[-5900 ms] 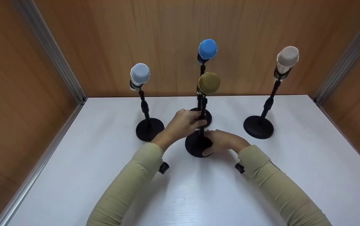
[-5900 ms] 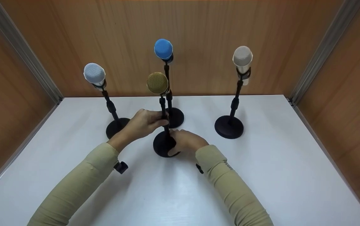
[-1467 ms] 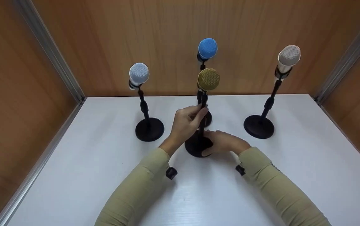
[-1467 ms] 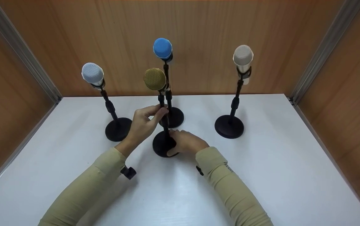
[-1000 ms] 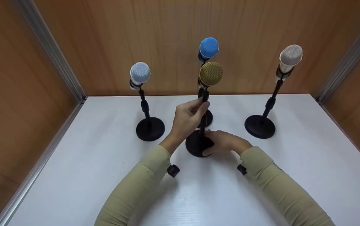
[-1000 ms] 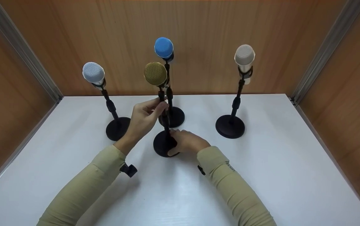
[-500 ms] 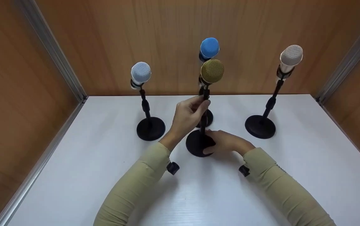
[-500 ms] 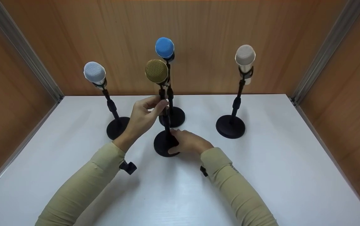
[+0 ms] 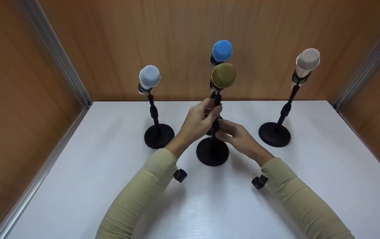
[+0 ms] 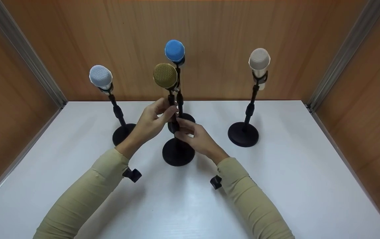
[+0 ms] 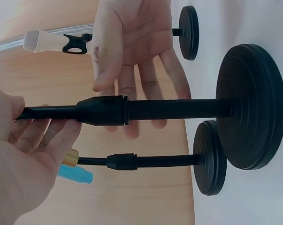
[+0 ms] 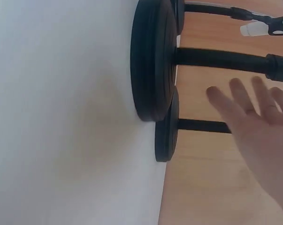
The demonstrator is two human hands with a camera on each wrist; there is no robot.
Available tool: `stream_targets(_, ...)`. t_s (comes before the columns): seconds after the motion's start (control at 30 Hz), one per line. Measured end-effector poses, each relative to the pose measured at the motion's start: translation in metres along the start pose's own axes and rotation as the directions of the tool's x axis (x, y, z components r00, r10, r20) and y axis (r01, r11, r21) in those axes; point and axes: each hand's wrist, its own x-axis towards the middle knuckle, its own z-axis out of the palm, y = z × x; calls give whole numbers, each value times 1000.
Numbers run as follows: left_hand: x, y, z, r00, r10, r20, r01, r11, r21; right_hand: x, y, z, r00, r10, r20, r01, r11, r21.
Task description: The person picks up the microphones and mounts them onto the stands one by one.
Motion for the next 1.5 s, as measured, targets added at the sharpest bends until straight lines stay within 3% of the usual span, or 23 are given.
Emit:
stream_targets(0.1, 0, 1, -1, 1000, -2, 14, 2, 1000, 9, 1, -1, 4, 1000, 24, -9, -24, 998, 52)
stream_targets(0.27, 1, 2, -1, 1000, 5, 28, -6, 1000, 25, 4, -1, 9, 997, 43, -70, -39, 998, 53)
stream_targets(0.4, 2, 2, -2, 1000, 4, 28, -5, 999, 40, 7, -2, 13, 993, 15, -117, -12, 1000, 24)
stream_targets(0.53, 2, 2, -4, 1000, -12, 22, 11, 999, 49, 10, -6, 16, 991, -20, -133, 11, 998, -67)
stream_targets(0.83, 3, 4, -5, 1000, 11, 27, -14, 994, 109, 8, -3, 15, 996, -4, -85, 10, 997, 71)
stream_targets(1.07, 6, 3, -7, 999, 45, 28, -49, 988, 150, 12, -3, 15, 996, -2, -84, 6, 999, 43)
stream_targets(1.33, 3, 1, -9, 995, 95, 18, -96, 984, 150, 7, -1, 11, 996, -81, 27, 80, 995, 58)
stream_targets(1.5, 2, 0, -6, 989, 145, 12, -145, 973, 180, 6, 3, 11, 997, -82, 0, 82, 996, 46)
